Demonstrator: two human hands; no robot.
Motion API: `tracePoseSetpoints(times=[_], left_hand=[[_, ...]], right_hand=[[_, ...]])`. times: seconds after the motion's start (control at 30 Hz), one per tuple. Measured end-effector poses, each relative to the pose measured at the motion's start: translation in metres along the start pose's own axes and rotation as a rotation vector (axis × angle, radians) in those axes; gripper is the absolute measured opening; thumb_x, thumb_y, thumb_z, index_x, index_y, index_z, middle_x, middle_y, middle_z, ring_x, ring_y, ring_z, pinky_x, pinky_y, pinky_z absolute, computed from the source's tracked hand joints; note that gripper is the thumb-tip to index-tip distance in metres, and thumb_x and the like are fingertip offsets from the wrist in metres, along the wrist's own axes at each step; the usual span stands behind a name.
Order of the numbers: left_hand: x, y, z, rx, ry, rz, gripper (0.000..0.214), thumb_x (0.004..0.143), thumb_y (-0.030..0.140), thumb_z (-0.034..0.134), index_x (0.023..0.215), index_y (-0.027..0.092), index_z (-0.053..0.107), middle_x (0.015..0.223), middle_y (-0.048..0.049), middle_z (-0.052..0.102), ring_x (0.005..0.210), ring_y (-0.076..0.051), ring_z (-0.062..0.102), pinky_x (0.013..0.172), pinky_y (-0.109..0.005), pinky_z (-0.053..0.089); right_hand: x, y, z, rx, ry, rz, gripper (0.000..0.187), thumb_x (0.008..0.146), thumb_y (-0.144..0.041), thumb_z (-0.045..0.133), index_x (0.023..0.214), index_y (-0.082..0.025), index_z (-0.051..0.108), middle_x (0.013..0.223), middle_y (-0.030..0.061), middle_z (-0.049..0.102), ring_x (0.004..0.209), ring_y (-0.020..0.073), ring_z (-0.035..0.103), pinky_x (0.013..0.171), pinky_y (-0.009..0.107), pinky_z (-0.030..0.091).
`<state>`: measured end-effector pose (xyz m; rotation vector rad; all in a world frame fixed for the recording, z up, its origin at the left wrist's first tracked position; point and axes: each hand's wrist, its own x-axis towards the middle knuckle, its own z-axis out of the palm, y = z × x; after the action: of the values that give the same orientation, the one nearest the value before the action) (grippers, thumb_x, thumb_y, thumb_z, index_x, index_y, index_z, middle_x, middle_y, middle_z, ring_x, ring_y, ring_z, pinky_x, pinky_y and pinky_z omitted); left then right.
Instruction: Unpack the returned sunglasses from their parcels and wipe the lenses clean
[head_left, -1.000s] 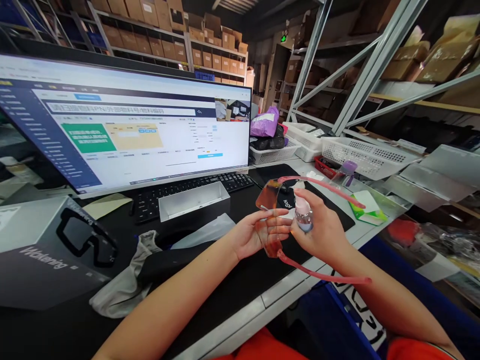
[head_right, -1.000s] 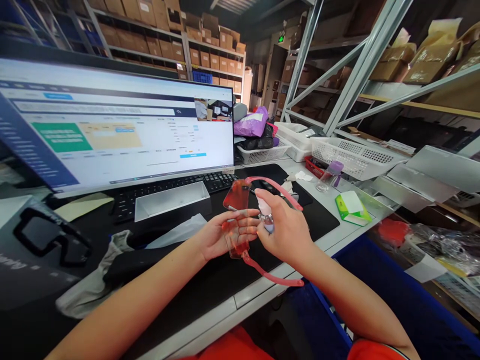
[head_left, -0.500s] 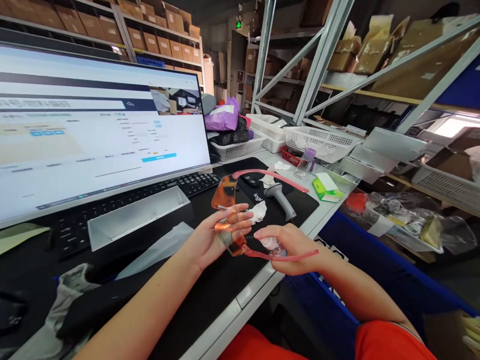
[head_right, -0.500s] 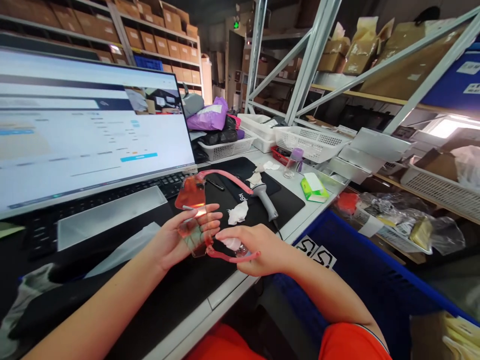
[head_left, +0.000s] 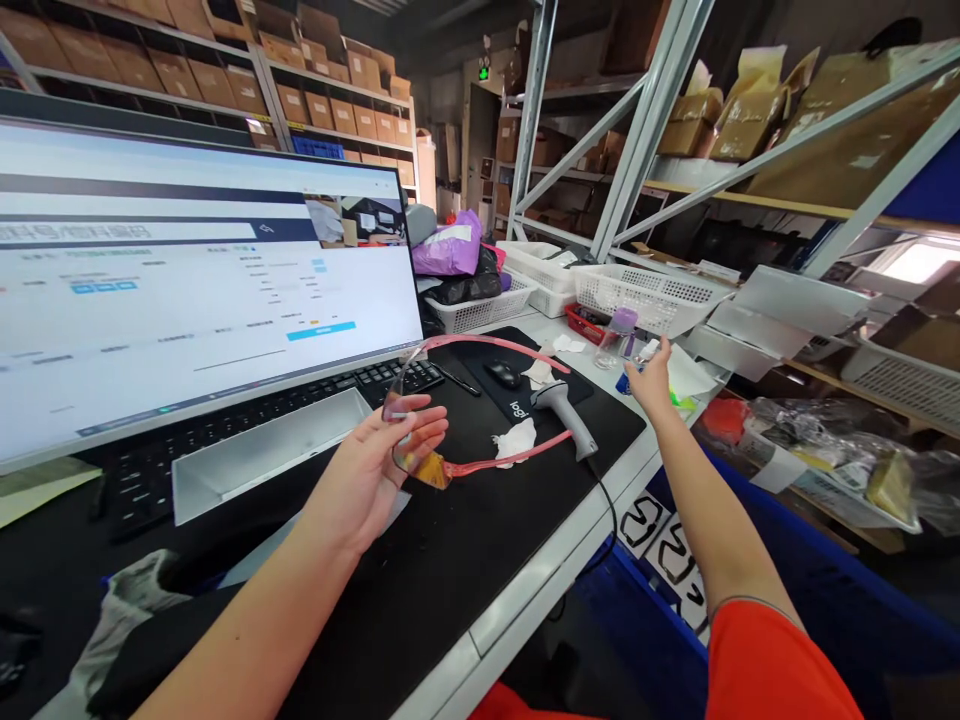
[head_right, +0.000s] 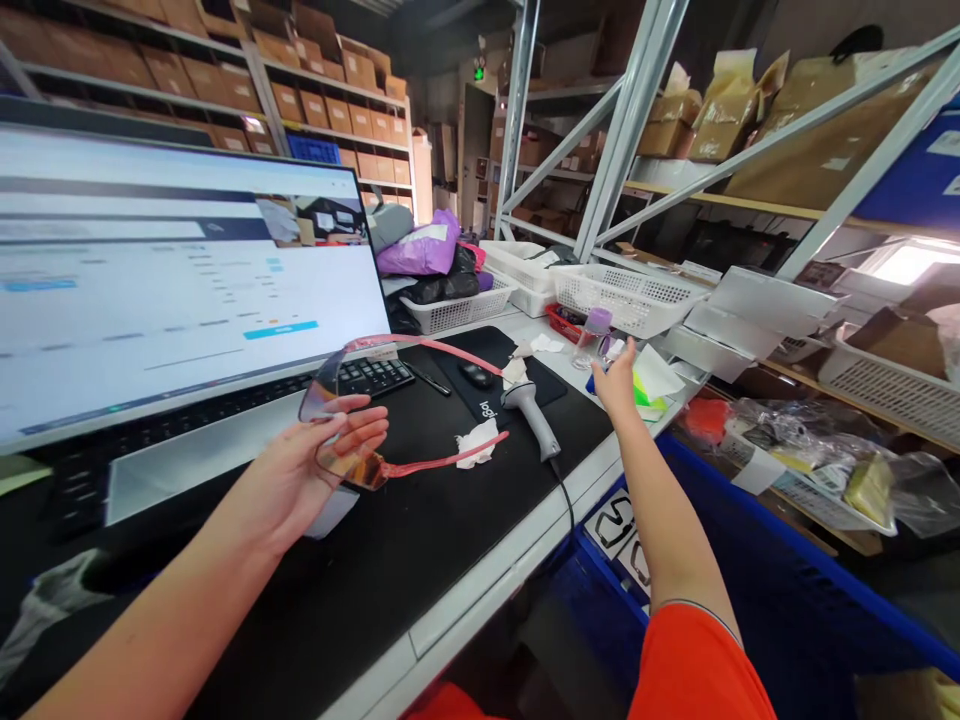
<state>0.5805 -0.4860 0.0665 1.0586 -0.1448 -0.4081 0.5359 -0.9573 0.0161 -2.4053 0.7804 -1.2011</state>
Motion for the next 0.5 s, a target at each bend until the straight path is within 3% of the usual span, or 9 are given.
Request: tracePoseSetpoints(times=[0.1,0.27,0.43,0.5], left_hand=[[-0.001,0.0,-0.003,0.069,-0.001,0.097,0.037,0.072,0.033,0.087,0.104,0.019,0.076,0.108,-0.0075,0.078,0.099,-0.02,0.075,0.087,-0.025,0.06],[-0.006,-0.004,-0.002,0.212,-0.031,0.263,0.043,0.066,0.033,0.091,0.104,0.019,0.077,0.107,-0.0068,0.078,0.102,-0.022,0.072,0.091,-0.028,0.058],[-0.008,-0.001,-0.002,0.22,-0.029,0.352,0.041,0.062,0.023,0.09,0.101,0.019,0.077,0.105,-0.0053,0.078,0.1,-0.022,0.072,0.092,-0.03,0.058],[-0.009,0.001,-0.002,0.19,-0.019,0.357,0.041,0.061,0.021,0.091,0.1,0.019,0.078,0.104,-0.005,0.078,0.099,-0.021,0.072,0.091,-0.029,0.058]], right_hand=[[0.016,0.018,0.023,-0.001,-0.025,0.132,0.097,0.078,-0.028,0.067,0.154,0.001,0.015,0.159,0.0352,0.027,0.151,0.0349,0.032,0.123,0.045,0.028],[0.019,0.022,0.038,-0.012,-0.049,0.271,0.104,0.074,-0.039,0.073,0.154,-0.002,0.018,0.156,0.0337,0.034,0.146,0.0398,0.039,0.121,0.049,0.031],[0.016,-0.001,0.014,-0.069,0.064,0.196,0.099,0.074,-0.035,0.073,0.153,-0.004,0.023,0.157,0.0351,0.03,0.148,0.0441,0.031,0.122,0.057,0.026],[-0.004,-0.023,-0.003,-0.073,0.079,0.062,0.083,0.079,-0.032,0.069,0.151,-0.011,0.033,0.15,0.0267,0.045,0.141,0.0388,0.042,0.117,0.055,0.036]])
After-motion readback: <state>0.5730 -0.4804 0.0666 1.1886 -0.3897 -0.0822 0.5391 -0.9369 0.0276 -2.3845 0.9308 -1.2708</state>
